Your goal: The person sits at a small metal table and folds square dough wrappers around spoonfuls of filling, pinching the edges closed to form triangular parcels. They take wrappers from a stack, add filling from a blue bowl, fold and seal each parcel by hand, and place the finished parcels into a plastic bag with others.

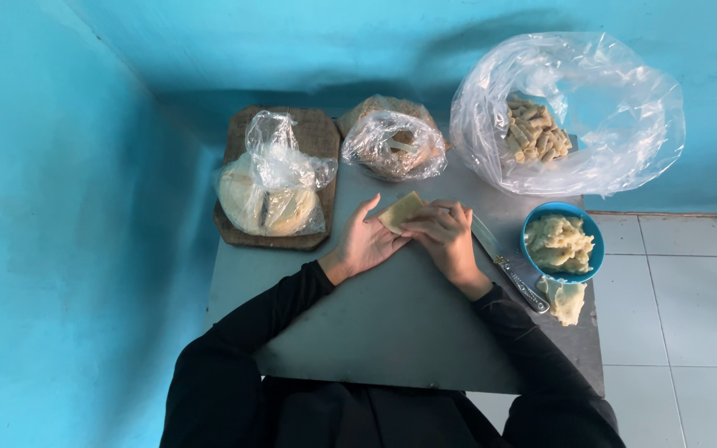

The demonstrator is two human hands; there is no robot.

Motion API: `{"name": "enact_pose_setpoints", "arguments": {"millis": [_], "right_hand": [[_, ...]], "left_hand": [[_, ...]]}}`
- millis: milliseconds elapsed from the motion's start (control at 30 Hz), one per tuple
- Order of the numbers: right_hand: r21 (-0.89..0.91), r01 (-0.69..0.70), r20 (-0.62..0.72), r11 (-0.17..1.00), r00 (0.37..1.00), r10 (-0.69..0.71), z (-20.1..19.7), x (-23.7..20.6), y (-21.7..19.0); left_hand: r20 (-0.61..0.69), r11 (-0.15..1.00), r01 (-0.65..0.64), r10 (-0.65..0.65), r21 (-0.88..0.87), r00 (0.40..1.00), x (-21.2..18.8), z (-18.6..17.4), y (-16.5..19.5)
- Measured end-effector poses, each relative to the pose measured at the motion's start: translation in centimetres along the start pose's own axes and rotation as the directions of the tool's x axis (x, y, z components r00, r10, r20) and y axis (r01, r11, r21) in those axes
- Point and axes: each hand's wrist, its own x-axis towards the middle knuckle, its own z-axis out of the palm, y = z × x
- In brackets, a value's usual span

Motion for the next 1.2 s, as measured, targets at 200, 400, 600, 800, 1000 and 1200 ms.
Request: {"name": "enact_pose_setpoints", "arguments": {"millis": [200,400,600,800,1000,1200], "right_hand": [[0.116,-0.093,-0.009,0.989,0.995,0.095,0.5,-0.2,0.5],[0.219,-0.120,0.013,0.968,0.993,0.120,0.0,0.1,0.7],[0.210,-0.345,0.152,0.915,0.936,0.318,-0.8,1.2,1.0],[0.264,-0.264,0.251,0.928,0.948,0.198,-2.7,3.0,0.3],[0.245,-0.318,0.390,0.916,0.897,0.208,-3.7,3.2,0.1],[0.350,-0.749,0.702,0.563,0.607,0.372,-3.5,2.9,3.3]], "left_hand": [[-0.006,0.953,-0.042,0.046,0.302,0.999,0.3,0.7,-0.8],[-0.080,0.916,-0.049,0.088,0.398,0.993,0.6,1.0,-1.3],[-0.097,0.892,-0.020,0.071,0.451,0.993,1.0,1.4,-1.3],[-0.180,0.940,0.015,0.050,0.342,0.982,0.8,1.7,-1.2],[-0.144,0.889,0.017,0.055,0.458,0.988,0.1,1.4,-2.3],[-0.195,0.837,0.059,0.058,0.544,0.979,-3.1,2.0,-4.7]]}}
